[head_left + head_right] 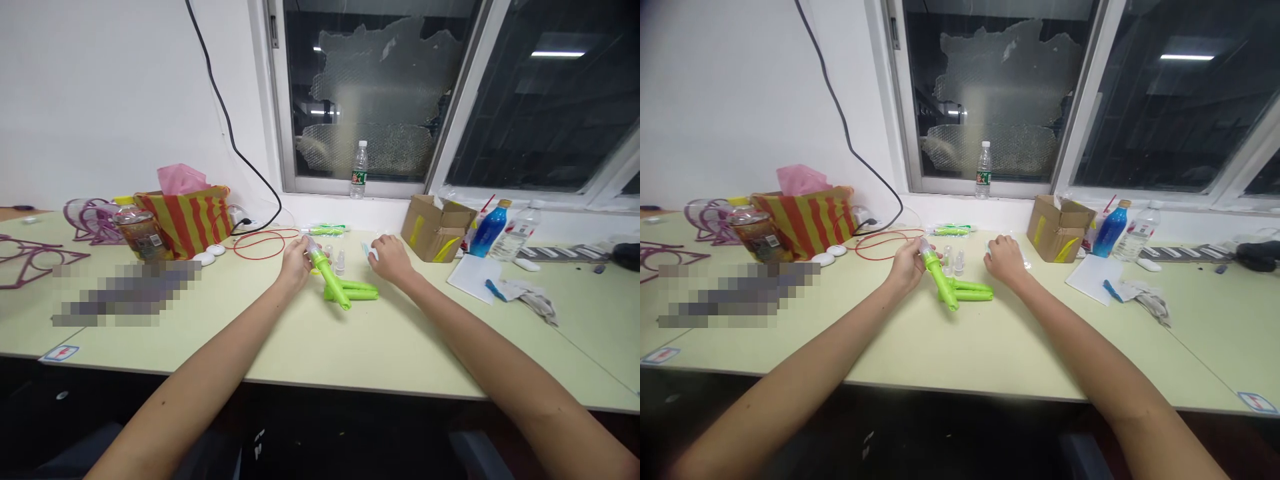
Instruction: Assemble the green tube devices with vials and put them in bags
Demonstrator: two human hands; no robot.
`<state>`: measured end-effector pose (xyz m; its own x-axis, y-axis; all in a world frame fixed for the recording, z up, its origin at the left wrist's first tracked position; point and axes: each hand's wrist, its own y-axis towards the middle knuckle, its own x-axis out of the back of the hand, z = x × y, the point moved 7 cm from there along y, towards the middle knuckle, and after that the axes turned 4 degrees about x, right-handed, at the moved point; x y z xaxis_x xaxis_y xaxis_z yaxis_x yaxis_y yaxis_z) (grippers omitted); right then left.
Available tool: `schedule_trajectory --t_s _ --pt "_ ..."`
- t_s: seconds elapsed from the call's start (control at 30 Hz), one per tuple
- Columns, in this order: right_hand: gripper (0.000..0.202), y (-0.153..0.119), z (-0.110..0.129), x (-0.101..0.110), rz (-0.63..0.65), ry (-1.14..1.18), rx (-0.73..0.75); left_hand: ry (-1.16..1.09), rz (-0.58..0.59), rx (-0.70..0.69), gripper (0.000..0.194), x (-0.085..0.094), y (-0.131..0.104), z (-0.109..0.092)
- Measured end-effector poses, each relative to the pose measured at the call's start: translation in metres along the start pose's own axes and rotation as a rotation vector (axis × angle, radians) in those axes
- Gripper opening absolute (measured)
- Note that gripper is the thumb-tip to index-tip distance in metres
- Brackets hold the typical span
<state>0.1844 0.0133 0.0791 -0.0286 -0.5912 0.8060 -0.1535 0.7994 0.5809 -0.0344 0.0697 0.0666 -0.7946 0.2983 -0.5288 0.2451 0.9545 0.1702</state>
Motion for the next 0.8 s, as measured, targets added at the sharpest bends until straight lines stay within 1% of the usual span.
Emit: schedule_trajectory --t_s 0.03,0.1,0.17,0.23,0.43,0.5,0.63,0.8 --pt "0.030 0.000 -0.013 -0.008 0.044 -0.025 -0.025 0.004 0.004 0.003 0.021 -0.001 -0.001 0.001" --pt "0.033 -0.002 -0.032 -0.026 0.158 -0.008 0.007 0.004 0.006 0.002 0.020 -0.001 -0.001 0.001" --pt "0.036 -0.006 -0.039 -0.040 0.245 0.044 0.098 0.003 0.003 0.001 0.019 -0.001 -0.001 0.001" --pt "0.040 -0.009 -0.041 -0.049 0.307 0.079 0.122 0.001 -0.002 0.004 0.020 -0.001 -0.001 0.001" --pt "0.050 -0.012 -0.051 -0.070 0.483 0.128 -0.046 -0.007 -0.009 0.001 0.022 0.002 0.000 -0.001" --pt "0.052 -0.012 -0.058 -0.075 0.503 0.151 -0.088 -0.003 -0.010 -0.006 0.021 0.002 0.000 -0.001" --pt "0.053 -0.013 -0.078 -0.082 0.504 0.141 -0.157 0.004 -0.017 -0.014 0.020 0.004 0.000 -0.003" --pt "0.050 -0.013 -0.099 -0.080 0.493 0.101 -0.196 -0.005 -0.024 -0.021 0.021 0.005 0.002 -0.003"
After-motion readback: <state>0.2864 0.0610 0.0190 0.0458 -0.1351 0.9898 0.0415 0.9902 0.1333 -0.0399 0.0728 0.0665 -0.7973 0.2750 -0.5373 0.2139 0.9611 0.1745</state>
